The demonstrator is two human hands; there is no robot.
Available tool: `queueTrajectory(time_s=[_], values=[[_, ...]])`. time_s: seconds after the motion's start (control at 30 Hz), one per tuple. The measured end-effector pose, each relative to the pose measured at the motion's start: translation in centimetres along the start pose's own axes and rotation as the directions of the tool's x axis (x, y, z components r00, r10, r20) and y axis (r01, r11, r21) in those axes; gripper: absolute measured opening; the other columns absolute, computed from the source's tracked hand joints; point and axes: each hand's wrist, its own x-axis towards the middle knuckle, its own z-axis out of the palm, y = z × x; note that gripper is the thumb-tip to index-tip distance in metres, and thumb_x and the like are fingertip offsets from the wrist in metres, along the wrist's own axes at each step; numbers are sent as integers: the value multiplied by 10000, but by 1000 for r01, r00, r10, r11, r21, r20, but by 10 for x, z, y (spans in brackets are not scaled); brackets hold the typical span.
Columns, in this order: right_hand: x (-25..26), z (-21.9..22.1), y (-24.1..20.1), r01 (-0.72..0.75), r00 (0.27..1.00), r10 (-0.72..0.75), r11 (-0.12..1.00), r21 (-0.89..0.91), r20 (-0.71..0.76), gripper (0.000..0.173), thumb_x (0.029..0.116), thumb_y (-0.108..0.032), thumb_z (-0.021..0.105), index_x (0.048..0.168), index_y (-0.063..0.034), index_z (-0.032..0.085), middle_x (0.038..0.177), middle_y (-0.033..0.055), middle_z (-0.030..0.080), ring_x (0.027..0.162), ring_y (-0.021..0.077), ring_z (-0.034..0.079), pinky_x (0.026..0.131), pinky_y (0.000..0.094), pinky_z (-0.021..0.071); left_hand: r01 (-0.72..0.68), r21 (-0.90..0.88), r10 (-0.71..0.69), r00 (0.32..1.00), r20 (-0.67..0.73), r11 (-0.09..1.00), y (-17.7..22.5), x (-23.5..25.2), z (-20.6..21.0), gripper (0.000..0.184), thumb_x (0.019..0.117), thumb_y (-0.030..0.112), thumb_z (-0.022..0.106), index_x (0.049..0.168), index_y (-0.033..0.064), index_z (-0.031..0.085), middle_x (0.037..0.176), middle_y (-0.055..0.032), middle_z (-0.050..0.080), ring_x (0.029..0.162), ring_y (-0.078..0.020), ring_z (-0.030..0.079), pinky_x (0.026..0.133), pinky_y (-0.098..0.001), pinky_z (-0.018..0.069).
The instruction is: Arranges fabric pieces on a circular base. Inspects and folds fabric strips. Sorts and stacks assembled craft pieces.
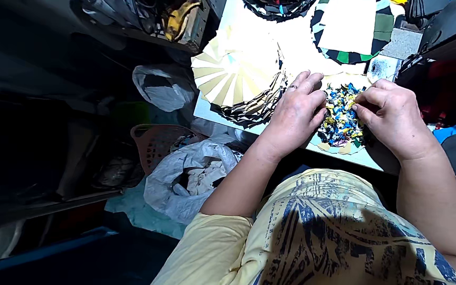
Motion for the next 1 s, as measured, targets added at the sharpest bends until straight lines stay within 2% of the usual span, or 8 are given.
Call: queueTrajectory(time_s=[0.2,0.33,0.5,0.63,0.7,0.83,1.0], values=[[2,-7,6,-66,992,61,997,-40,-113,142,978,-89,621,978,1,730,940,163,671,891,255,665,807,385,554,7,37,-5,999,-47,999,1,4,4,149,978,181,645,976,52,717,1472,-181,560,1457,-391,421,1179,-534,376],[2,-5,8,-113,992,108,989,-97,-62,154,983,-132,641,1011,-25,746,942,152,643,873,279,650,786,432,545,-8,66,11,999,-44,998,3,7,11,176,997,217,624,997,73,724,1465,-161,574,1448,-385,438,1179,-537,372],[-8,-14,1,-55,996,52,997,-50,-69,180,1006,-155,628,1041,-16,737,948,144,639,848,237,635,767,369,540,-27,-25,25,996,-80,999,-1,2,5,202,1010,233,616,1042,72,734,1460,-174,569,1434,-362,458,1190,-518,370],[-20,-24,3,-19,999,19,1000,9,46,239,963,-259,683,1076,-56,740,957,118,642,835,205,628,733,355,532,-99,-102,90,991,-94,990,0,-9,-4,194,997,251,648,965,78,731,1462,-184,569,1463,-375,422,1210,-528,347],[-23,-23,4,-21,997,20,1000,3,78,231,951,-216,702,1107,-50,740,967,123,632,851,222,627,746,365,535,-111,-117,105,993,-52,987,2,-14,-5,203,981,280,674,944,88,732,1485,-166,554,1487,-376,381,1212,-555,323],[-24,-16,5,-8,1000,8,1000,-6,20,113,965,-74,652,997,-18,745,908,128,650,847,226,650,764,354,545,-117,3,116,993,27,993,4,-16,2,168,983,254,662,956,111,745,1528,-160,518,1512,-392,339,1232,-656,210],[-22,-20,4,-22,999,21,1000,-22,-45,144,992,-107,617,991,-12,725,950,143,663,884,219,653,791,335,543,-111,50,110,993,31,993,8,-10,4,172,991,258,651,965,116,745,1548,-143,501,1524,-373,322,1223,-691,159]])
